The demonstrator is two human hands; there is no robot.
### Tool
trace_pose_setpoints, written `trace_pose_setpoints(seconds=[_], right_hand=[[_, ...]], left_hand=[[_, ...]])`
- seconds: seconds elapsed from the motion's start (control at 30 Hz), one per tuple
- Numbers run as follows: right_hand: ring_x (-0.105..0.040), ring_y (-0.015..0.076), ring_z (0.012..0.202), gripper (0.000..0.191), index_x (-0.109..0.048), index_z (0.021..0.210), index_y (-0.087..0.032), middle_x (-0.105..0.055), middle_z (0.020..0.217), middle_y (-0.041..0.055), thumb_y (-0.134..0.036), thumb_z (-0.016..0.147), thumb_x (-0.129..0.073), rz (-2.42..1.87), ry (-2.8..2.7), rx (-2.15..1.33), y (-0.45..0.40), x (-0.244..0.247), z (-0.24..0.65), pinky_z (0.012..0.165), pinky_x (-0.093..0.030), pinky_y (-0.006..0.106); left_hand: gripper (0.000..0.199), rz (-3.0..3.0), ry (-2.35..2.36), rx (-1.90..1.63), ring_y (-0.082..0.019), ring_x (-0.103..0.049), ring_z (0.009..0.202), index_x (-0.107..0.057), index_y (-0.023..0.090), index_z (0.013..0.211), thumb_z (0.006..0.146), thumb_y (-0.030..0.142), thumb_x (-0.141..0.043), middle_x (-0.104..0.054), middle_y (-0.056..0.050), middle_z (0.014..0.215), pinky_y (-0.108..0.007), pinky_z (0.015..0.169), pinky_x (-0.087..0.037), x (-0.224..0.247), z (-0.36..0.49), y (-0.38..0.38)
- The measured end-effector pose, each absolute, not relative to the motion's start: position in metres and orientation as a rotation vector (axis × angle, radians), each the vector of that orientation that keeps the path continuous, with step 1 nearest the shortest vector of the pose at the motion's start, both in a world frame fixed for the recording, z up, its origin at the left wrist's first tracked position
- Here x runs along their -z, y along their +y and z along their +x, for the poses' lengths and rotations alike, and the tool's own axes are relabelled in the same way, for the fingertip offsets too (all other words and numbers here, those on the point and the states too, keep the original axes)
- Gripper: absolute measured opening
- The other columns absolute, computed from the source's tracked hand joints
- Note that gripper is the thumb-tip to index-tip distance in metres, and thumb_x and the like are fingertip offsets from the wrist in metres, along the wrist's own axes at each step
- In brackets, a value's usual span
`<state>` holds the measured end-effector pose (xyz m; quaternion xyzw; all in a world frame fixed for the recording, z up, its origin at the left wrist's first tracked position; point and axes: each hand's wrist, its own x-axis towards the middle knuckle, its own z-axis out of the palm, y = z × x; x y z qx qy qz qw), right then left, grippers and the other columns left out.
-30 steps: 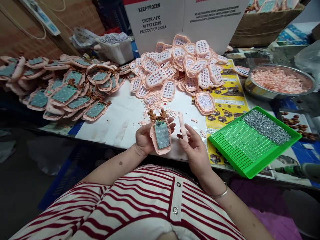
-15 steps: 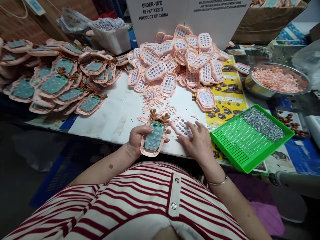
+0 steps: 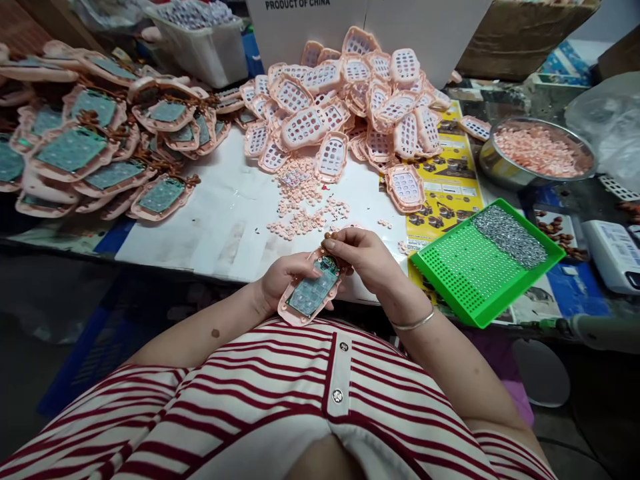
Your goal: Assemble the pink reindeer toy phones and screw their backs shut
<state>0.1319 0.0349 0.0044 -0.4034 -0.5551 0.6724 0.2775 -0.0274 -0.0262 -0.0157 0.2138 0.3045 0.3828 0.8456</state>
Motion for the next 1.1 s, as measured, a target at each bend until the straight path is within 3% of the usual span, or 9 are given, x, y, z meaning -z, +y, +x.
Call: trace_pose_setpoints(seconds=[0.13, 0.27, 0.37, 0.5, 0.63, 0.83, 1.0, 1.1], right_hand=[[-0.055, 0.0122, 0.068, 0.024, -0.059, 0.075, -0.020, -0.062, 0.073, -0.0012, -0.038, 0.079, -0.073, -1.163, -1.696, -1.387, 0.026, 0.002, 0.126, 0.061, -0.044, 0.027], [-0.060, 0.0136, 0.074, 0.034, -0.064, 0.090, -0.019, -0.067, 0.084, 0.0020, -0.054, 0.087, -0.065, -0.999, -1.780, -1.409, 0.034, -0.008, 0.141, 0.068, -0.051, 0.030], [-0.066, 0.0197, 0.098, 0.044, -0.067, 0.115, -0.021, -0.071, 0.110, 0.0085, -0.056, 0.088, -0.067, -1.054, -1.838, -0.873, 0.046, -0.013, 0.175, 0.089, -0.055, 0.039], [-0.066, 0.0317, 0.112, 0.042, -0.070, 0.122, -0.018, -0.071, 0.119, 0.0179, -0.046, 0.091, -0.066, -1.296, -2.187, -0.445, 0.048, 0.001, 0.210, 0.101, -0.053, 0.053], [-0.058, 0.0404, 0.127, 0.062, -0.058, 0.142, -0.016, -0.059, 0.141, 0.0265, -0.045, 0.088, -0.070, -1.414, -2.465, -0.363, 0.038, 0.019, 0.201, 0.107, -0.049, 0.059], [-0.063, 0.0382, 0.112, 0.052, -0.063, 0.138, -0.020, -0.068, 0.125, 0.0219, -0.043, 0.091, -0.066, -1.399, -2.583, -0.357, 0.041, 0.023, 0.190, 0.100, -0.052, 0.058], [-0.065, 0.0367, 0.116, 0.055, -0.067, 0.132, -0.019, -0.069, 0.129, 0.0212, -0.050, 0.087, -0.070, -1.287, -2.213, -0.482, 0.045, 0.029, 0.200, 0.102, -0.052, 0.059], [-0.070, 0.0292, 0.109, 0.058, -0.065, 0.132, -0.025, -0.073, 0.126, 0.0128, -0.053, 0.082, -0.075, -1.168, -1.790, -0.965, 0.044, 0.026, 0.201, 0.098, -0.057, 0.053]], left_hand=[[0.023, 0.494, 0.679, -0.733, -0.022, -0.069, 0.057, -0.067, 0.009, 0.081, 0.062, 0.021, -0.069, -0.071, -0.012, 0.068, -0.033, 0.056, -0.061, 0.015, -0.031, -0.027], [0.033, 0.471, 0.671, -0.827, -0.024, -0.071, 0.064, -0.069, 0.009, 0.093, 0.062, 0.020, -0.068, -0.073, -0.013, 0.074, -0.037, 0.060, -0.062, 0.008, -0.034, -0.030], [0.044, 0.436, 0.765, -1.060, -0.025, -0.072, 0.070, -0.071, 0.009, 0.104, 0.062, 0.020, -0.065, -0.077, -0.014, 0.089, -0.038, 0.064, -0.063, 0.002, -0.042, -0.031], [0.044, 0.374, 0.997, -1.212, -0.028, -0.074, 0.084, -0.072, 0.010, 0.104, 0.063, 0.020, -0.060, -0.077, -0.016, 0.105, -0.041, 0.071, -0.064, 0.003, -0.054, -0.029], [0.030, 0.328, 1.186, -1.210, -0.027, -0.074, 0.081, -0.073, 0.009, 0.096, 0.074, 0.027, -0.062, -0.077, -0.015, 0.090, -0.041, 0.072, -0.064, 0.014, -0.069, -0.020], [0.011, 0.568, 1.352, -1.573, -0.015, -0.068, 0.076, -0.071, 0.016, 0.090, 0.082, 0.025, -0.071, -0.074, -0.003, 0.085, -0.027, 0.072, -0.057, 0.037, -0.104, 0.005], [0.030, 0.613, 1.487, -1.672, -0.012, -0.063, 0.067, -0.068, 0.017, 0.094, 0.073, 0.033, -0.082, -0.069, 0.001, 0.079, -0.024, 0.065, -0.051, 0.052, -0.121, 0.017], [0.032, 0.762, 1.638, -1.562, -0.017, -0.065, 0.073, -0.069, 0.016, 0.094, 0.079, 0.043, -0.075, -0.072, -0.004, 0.082, -0.027, 0.067, -0.052, 0.053, -0.135, 0.015]])
